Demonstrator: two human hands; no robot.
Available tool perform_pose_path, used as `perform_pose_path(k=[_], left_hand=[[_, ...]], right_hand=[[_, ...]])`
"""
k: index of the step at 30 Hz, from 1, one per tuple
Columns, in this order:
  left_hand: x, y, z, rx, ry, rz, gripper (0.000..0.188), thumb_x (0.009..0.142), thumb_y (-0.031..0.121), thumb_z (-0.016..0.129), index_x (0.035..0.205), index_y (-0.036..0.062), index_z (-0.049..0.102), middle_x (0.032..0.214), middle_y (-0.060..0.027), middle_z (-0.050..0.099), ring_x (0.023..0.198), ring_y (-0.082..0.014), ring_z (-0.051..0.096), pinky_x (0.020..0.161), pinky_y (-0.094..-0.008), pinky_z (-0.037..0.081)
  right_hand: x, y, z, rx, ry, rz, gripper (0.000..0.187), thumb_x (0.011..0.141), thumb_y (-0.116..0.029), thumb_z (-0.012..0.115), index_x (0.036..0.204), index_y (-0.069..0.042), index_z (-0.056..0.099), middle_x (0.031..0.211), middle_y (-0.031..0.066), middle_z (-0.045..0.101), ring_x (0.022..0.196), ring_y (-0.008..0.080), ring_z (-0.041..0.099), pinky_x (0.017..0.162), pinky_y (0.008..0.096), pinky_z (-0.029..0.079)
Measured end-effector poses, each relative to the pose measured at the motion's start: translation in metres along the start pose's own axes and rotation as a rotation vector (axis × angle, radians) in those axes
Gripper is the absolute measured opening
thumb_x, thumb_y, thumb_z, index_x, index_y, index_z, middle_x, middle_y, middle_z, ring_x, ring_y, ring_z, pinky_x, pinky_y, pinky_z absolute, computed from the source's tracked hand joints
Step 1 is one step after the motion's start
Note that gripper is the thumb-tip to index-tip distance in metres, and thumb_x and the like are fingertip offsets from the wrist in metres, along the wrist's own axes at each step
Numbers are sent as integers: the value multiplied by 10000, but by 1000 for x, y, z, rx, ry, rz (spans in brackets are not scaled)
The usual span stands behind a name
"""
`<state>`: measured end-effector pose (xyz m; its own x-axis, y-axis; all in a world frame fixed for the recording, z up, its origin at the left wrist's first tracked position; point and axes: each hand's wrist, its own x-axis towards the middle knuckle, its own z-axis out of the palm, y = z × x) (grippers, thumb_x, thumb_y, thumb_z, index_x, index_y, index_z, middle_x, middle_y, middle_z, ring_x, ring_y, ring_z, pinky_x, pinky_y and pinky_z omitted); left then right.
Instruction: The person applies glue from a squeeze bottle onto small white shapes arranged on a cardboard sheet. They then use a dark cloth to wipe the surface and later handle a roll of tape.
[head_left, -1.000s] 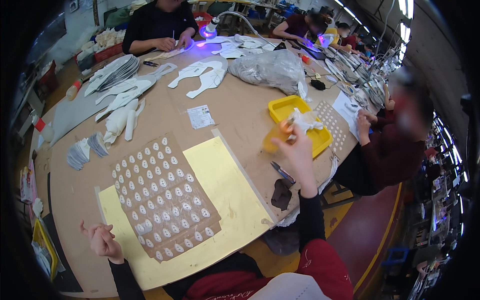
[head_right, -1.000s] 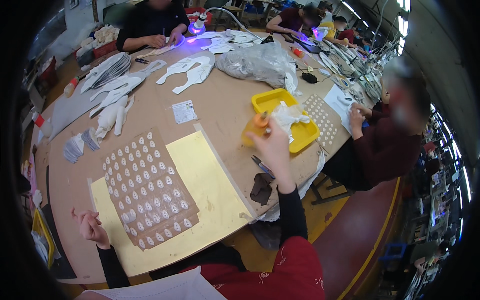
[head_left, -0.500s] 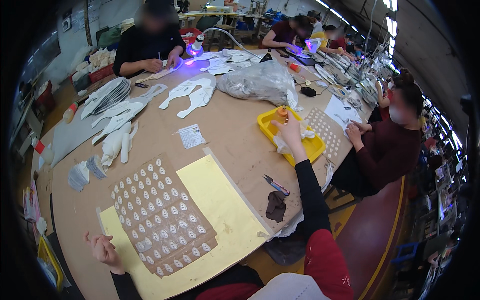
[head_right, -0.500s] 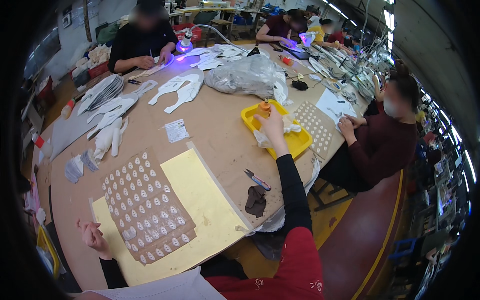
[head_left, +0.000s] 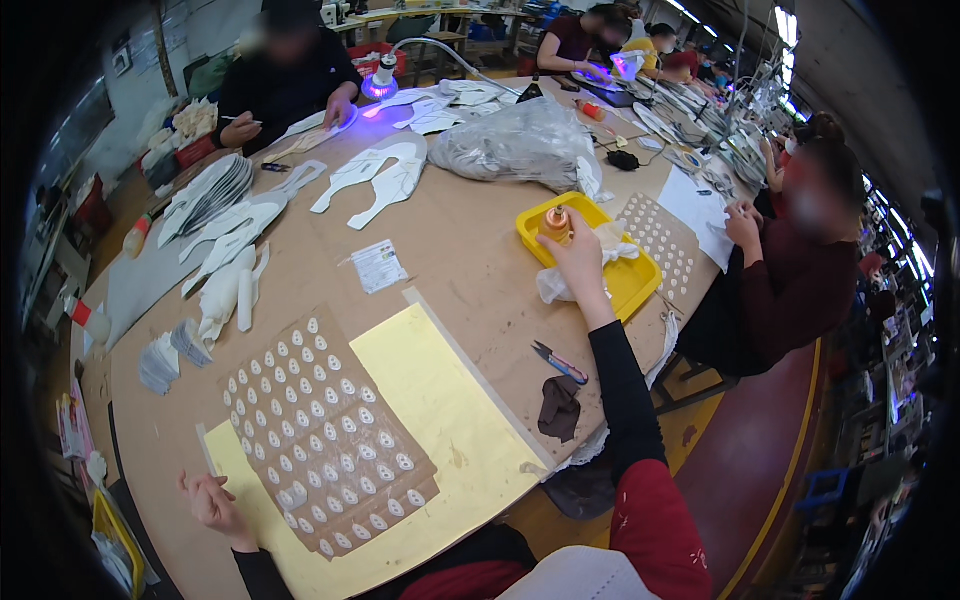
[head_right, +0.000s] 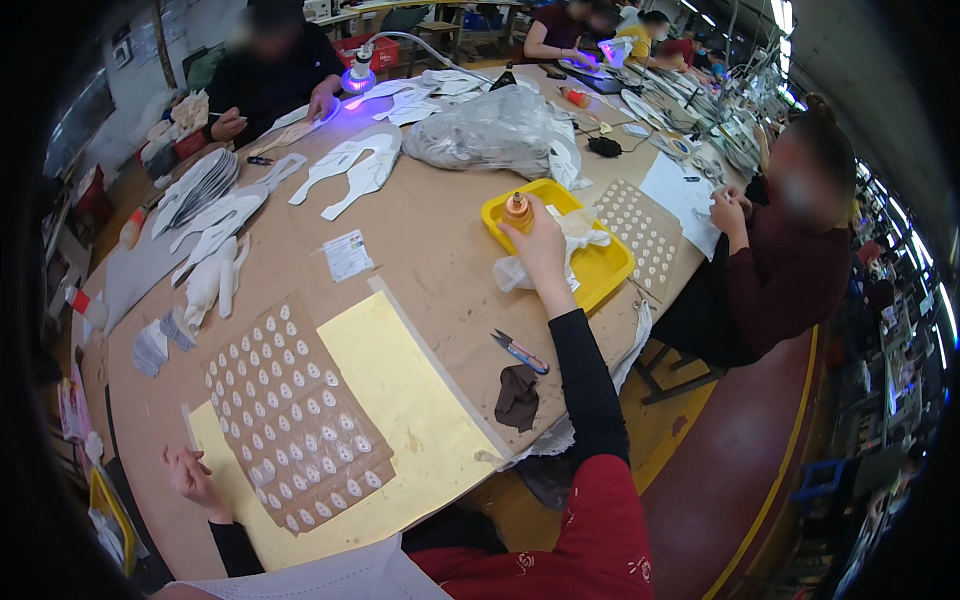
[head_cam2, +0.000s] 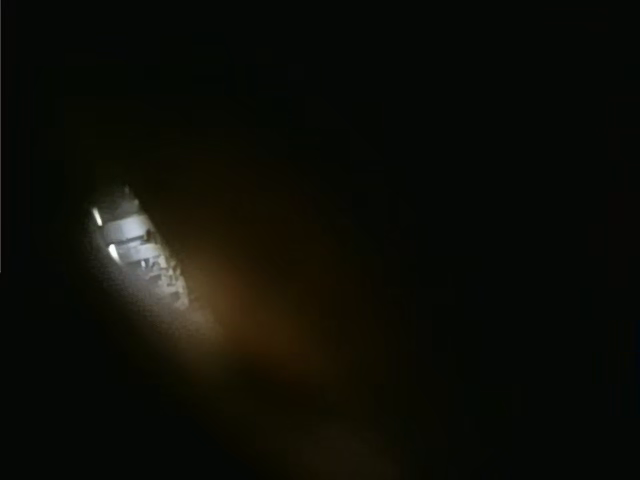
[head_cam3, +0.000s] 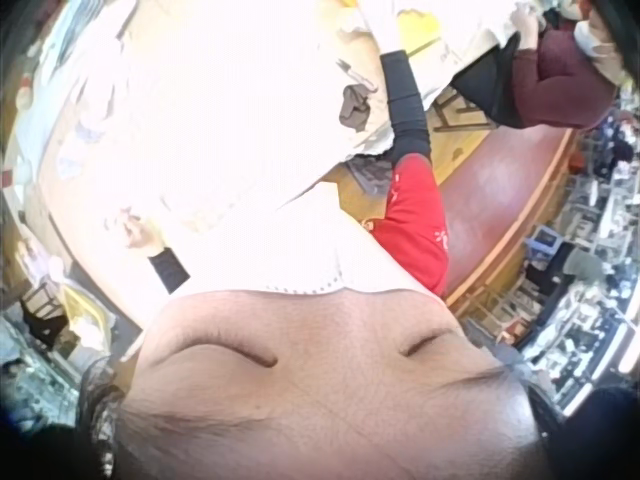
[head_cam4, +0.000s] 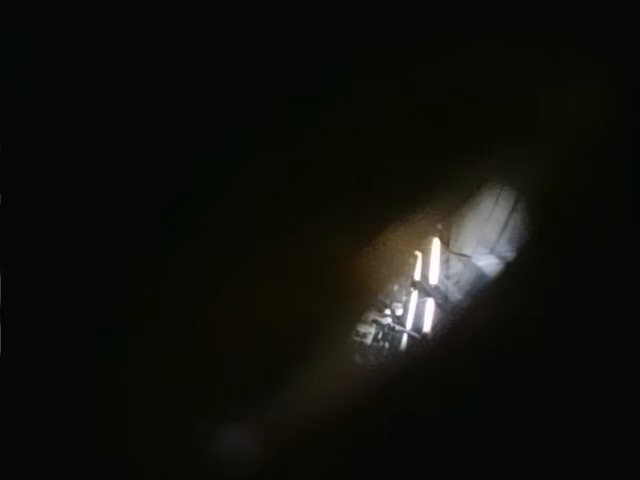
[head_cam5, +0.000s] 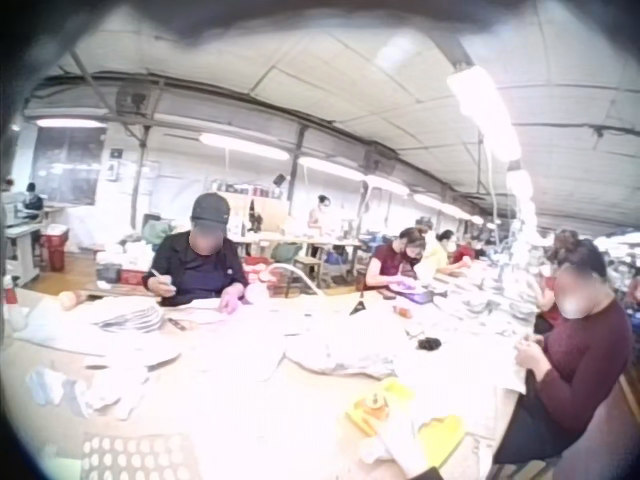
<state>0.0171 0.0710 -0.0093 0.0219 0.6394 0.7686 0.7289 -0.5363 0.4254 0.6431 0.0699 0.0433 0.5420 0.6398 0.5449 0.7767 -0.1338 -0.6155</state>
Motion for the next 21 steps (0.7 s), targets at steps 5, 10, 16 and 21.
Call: perform_pose_path(k=[5,10,16,21], left_hand=[[8,2,0,-68,-136,-237,201,953,112,430,988,-15,581,829,-110,589,836,-202,553,1059,-451,296],[0,-14,20,-67,-383,-482,491,959,190,441,1413,28,347,1402,-170,419,1313,-294,370,1094,-413,253],[-2,-17,15,443,-708,-236,469,966,208,411,1403,44,368,1490,-132,301,1372,-332,260,1120,-447,189],[-5,-25,21,434,-714,-195,463,969,201,395,1407,53,365,1495,-139,285,1377,-331,244,1117,-453,189]], right_hand=[[4,6,3,-64,-1,47,567,761,-280,746,1215,-43,502,1061,193,631,986,360,603,812,407,485],[6,40,17,-69,80,-22,722,810,-297,718,1366,-8,360,1166,208,595,1031,339,580,889,369,454],[21,28,-42,581,560,81,714,897,-333,616,1443,-37,265,1001,129,646,850,208,608,854,334,464],[9,73,-94,1751,344,116,636,942,-524,429,1452,-168,297,722,-14,519,643,91,482,737,273,443]])
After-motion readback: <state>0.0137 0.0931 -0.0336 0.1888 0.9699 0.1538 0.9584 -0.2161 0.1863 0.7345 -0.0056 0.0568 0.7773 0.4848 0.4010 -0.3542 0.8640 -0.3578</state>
